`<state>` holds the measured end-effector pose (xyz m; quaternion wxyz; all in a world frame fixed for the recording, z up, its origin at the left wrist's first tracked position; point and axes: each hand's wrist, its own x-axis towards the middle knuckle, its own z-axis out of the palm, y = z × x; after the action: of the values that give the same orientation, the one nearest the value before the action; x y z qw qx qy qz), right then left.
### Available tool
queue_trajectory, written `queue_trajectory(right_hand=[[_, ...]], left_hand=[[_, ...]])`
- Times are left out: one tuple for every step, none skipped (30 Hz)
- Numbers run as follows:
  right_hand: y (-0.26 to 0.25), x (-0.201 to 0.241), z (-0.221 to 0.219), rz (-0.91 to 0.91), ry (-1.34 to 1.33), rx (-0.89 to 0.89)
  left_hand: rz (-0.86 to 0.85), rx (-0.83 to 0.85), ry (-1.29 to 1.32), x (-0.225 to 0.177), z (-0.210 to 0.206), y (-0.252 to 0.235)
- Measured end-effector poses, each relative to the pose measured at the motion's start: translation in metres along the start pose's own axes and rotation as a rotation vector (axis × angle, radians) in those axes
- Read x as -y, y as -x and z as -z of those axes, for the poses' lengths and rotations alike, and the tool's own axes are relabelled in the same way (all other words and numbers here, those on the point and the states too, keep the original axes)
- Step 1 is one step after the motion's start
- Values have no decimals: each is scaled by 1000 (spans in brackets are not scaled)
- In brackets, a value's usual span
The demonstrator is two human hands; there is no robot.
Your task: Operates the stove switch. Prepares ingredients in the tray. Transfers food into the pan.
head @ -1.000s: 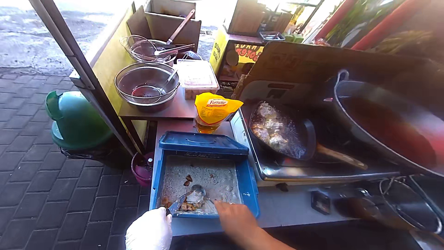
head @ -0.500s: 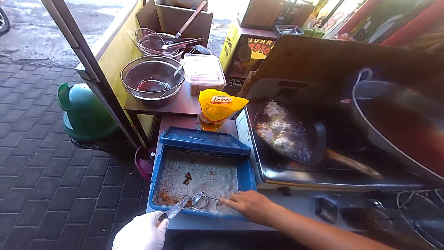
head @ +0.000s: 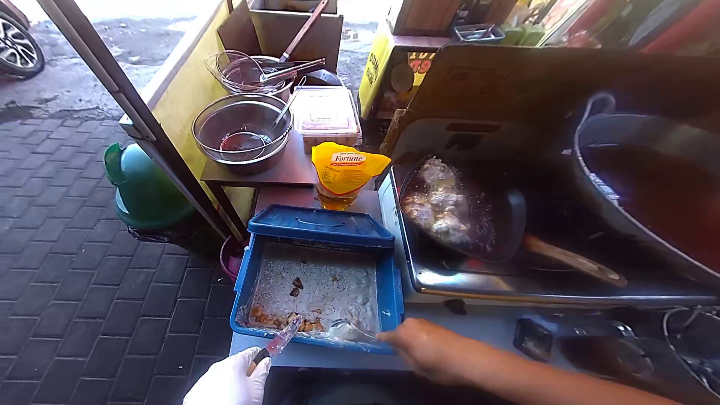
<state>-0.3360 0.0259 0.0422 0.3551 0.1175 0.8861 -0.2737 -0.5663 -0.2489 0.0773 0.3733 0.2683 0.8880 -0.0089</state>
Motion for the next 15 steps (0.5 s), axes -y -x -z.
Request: queue_trajectory(right_hand=[[2,-9,2,-3,-136,-27],[3,-17,4,-29,-281,-39],[4,-24,3,-79,-448,-39],[6,-28,-1,-145,-637,-35],[8,-30,-8,-214,-844,-30],[10,-30,-17,-276,-1028,-17],[10,-28,-25,-317,-1139,-14],[9,-25,-33,-331,-1169,-35],[8,-21,-40,-314,-1105,-84],[5,-16,-44,-271,-953,-149],[3,-11,-46,-223,-736,-196],[2,-6,-47,-181,-503,-222],[0,-1,-50,-124,-300,-256],[-3,1,-53,-54,-138,-308],[-6,1,-52,20,-36,-356]], left_hand=[[-7,1,10,0,-1,0],[-13,0,22,-1,-2,0],[-12,1,32,-2,-2,1],[-14,-2,38,-3,-3,1],[-19,-6,42,-3,-4,0],[-26,-11,40,-4,-4,0],[-32,-15,39,-4,-4,-1],[-38,-16,36,-5,-4,-2],[-50,-24,31,-4,-4,-4],[-60,-26,33,-5,-4,-5],[-65,-27,32,-6,-3,-7],[-67,-28,25,-7,-2,-8],[-74,-31,26,-8,-1,-10],[-77,-31,25,-10,-1,-11],[-75,-31,25,-12,1,-13]])
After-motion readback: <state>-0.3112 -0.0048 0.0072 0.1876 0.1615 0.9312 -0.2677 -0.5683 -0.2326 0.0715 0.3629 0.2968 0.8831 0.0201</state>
